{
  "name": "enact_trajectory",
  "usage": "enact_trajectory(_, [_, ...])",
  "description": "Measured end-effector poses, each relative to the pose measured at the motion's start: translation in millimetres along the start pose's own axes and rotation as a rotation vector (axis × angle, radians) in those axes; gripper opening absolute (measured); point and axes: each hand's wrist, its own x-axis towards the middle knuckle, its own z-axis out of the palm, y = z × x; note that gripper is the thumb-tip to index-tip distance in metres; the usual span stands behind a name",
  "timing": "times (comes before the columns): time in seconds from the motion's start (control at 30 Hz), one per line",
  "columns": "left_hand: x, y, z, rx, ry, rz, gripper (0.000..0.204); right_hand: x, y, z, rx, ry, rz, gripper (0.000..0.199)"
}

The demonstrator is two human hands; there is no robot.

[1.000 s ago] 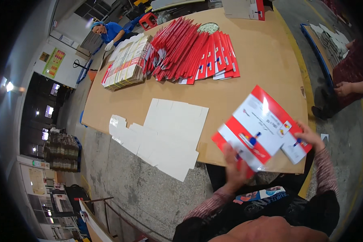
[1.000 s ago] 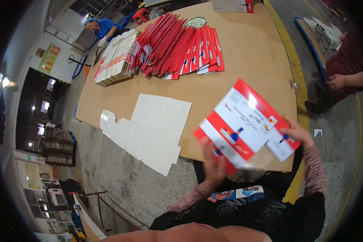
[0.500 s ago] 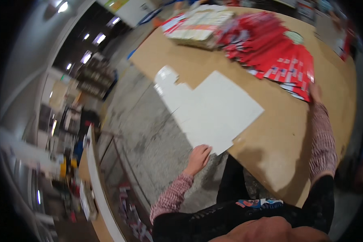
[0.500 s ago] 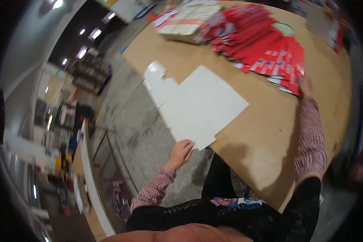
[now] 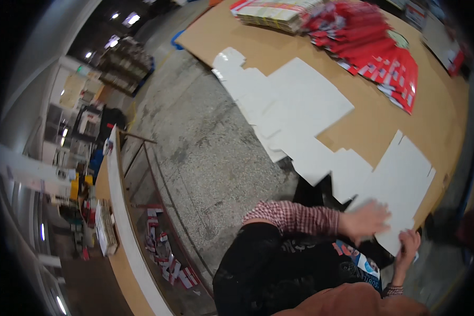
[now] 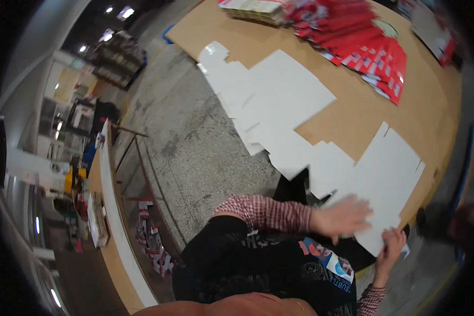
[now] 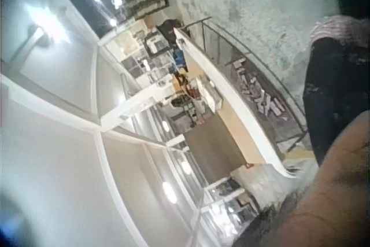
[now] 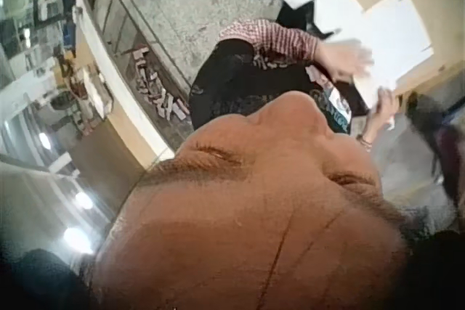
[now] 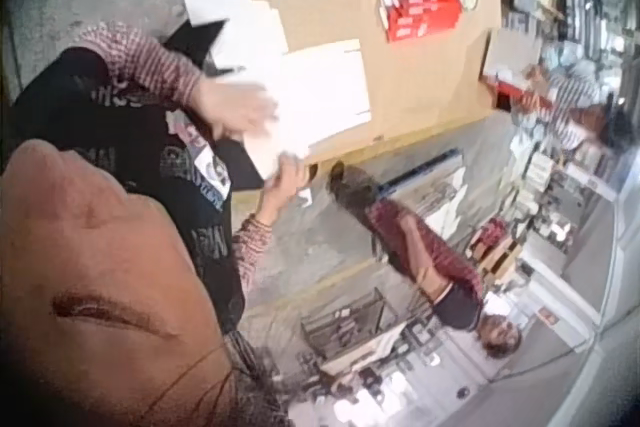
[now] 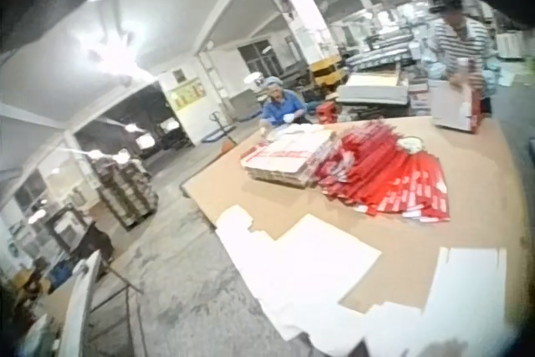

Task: The person folds flat cardboard sheets into small rectangular boxes. They place a white cardboard sheet on a table, fold the sides up, and tuck the flaps to form a box. The finished boxes are stacked on the table. The person repeats this process continuously.

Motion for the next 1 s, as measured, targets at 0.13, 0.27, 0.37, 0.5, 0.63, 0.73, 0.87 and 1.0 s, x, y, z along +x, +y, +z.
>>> enact_trajectory(0.13, [-16, -46, 86, -0.127, -0.116, -0.119, 0.026, -52, 28, -28, -0.133, -0.129, 0.154, 0.043])
enact_trajectory(0.27, [10, -53, 90, -0.411, 0.282, -0.202, 0.015, -51, 70, -9, 0.238, 0.015, 0.672, 0.027])
enact_trajectory(0.37, [33, -29, 93, -0.291, 0.229, -0.352, 0.023, -8, 52, -10, 0.195, 0.088, 0.872, 0.052])
enact_trajectory(0.5, [32, -7, 101, 0.184, 0.029, -0.211, 0.052, 14, 14, 11, -0.271, 0.180, 0.311, 0.055])
enact_trajectory(0.63, [-8, -13, 75, 0.128, -0.070, -0.138, 0.062, 17, -10, 39, -0.035, -0.117, 0.129, 0.059])
enact_trajectory(0.73, [-43, -56, 65, -0.219, -0.054, -0.480, 0.051, 14, -4, 47, -0.043, -0.132, 0.114, 0.058])
enact_trajectory(0.87, [-12, -61, 53, -0.298, 0.148, -0.778, 0.034, 9, -3, 47, -0.088, -0.116, 0.118, 0.056])
enact_trajectory(1.0, [-14, -29, 119, 0.356, 0.020, -0.128, 0.056, 18, -9, 44, -0.148, -0.123, 0.083, 0.060])
